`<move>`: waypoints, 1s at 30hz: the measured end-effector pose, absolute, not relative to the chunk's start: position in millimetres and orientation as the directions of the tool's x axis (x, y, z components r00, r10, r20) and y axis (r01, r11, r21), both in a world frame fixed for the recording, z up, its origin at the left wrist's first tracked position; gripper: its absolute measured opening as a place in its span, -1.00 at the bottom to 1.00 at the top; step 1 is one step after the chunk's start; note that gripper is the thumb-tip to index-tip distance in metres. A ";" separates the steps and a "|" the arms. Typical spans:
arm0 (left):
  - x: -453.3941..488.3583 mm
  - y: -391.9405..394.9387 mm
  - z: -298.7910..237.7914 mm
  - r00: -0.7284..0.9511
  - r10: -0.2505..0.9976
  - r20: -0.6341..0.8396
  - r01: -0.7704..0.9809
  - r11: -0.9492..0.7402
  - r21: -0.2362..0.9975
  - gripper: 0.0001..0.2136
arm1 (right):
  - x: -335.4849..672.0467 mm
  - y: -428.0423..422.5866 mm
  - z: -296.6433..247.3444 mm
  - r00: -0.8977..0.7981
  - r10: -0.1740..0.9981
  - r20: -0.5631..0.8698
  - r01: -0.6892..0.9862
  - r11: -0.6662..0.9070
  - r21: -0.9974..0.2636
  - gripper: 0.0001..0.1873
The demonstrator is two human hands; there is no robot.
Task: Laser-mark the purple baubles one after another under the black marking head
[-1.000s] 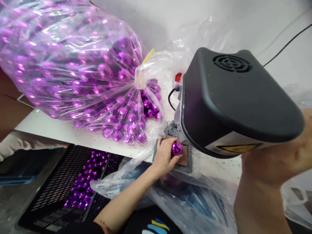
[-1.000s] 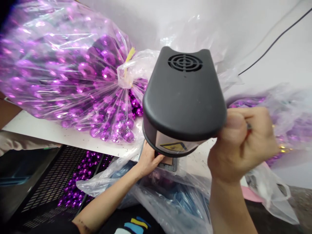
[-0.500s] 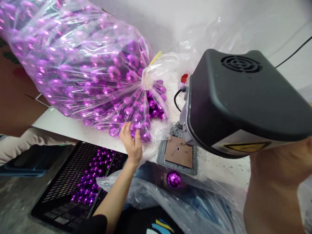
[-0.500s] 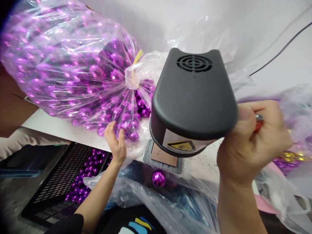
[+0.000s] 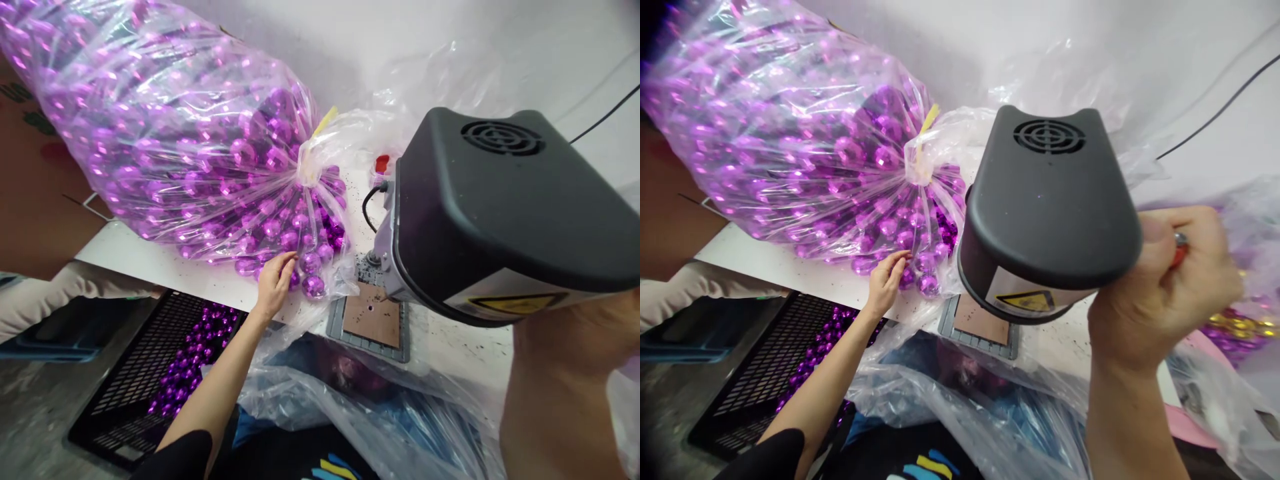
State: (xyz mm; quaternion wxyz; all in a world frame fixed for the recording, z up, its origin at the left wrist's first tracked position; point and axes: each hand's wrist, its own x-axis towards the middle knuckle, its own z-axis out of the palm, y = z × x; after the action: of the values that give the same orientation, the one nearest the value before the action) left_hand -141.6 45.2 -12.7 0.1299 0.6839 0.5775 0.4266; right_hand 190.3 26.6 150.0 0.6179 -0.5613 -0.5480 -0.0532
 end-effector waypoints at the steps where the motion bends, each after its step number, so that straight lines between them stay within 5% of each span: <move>1: -137.4 49.3 -7.3 -0.011 0.882 0.471 0.717 -0.321 0.618 -0.73 | 190.6 27.8 149.8 0.405 0.534 0.742 0.660 0.390 -0.642 -0.59; 4: -120.2 69.5 12.2 0.292 0.828 0.479 0.812 -0.479 0.333 -0.56 | 190.9 30.8 149.8 0.412 0.506 0.758 0.628 0.445 -0.638 -0.64; 7: -110.5 94.7 35.0 0.615 0.741 0.269 0.749 -0.656 0.095 -0.38 | 191.0 31.9 151.1 0.391 0.498 0.774 0.638 0.459 -0.618 -0.65; 10: -116.2 108.6 56.7 0.725 0.678 0.118 0.683 -0.731 0.003 -0.56 | 191.6 31.2 152.5 0.366 0.508 0.780 0.665 0.443 -0.601 -0.63; 12: -124.8 108.0 67.4 0.752 0.655 0.065 0.657 -0.754 0.000 -0.78 | 191.8 30.7 153.2 0.365 0.503 0.783 0.681 0.430 -0.593 -0.63; 16: -135.1 95.0 71.3 0.716 0.694 -0.069 0.697 -0.717 0.019 -0.62 | 190.6 32.2 153.4 0.376 0.503 0.778 0.691 0.407 -0.597 -0.62; 19: -128.2 89.5 60.1 0.557 0.818 -0.143 0.824 -0.566 -0.031 -0.72 | 190.1 35.2 152.7 0.406 0.500 0.765 0.656 0.423 -0.625 -0.59; 27: -89.4 111.5 24.5 0.526 0.849 0.054 0.849 -0.528 0.026 -0.68 | 192.2 39.5 151.9 0.427 0.507 0.748 0.587 0.473 -0.656 -0.46; 30: -87.5 116.1 25.5 0.472 0.879 0.060 0.865 -0.475 0.160 -0.64 | 191.4 39.0 152.9 0.411 0.478 0.776 0.607 0.492 -0.624 -0.48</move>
State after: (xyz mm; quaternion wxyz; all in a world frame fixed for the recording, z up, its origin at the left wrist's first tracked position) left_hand -87.5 116.1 25.5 0.0535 0.8563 0.5094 0.0671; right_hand 191.4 39.0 152.9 0.6736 -0.5019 -0.5404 -0.0480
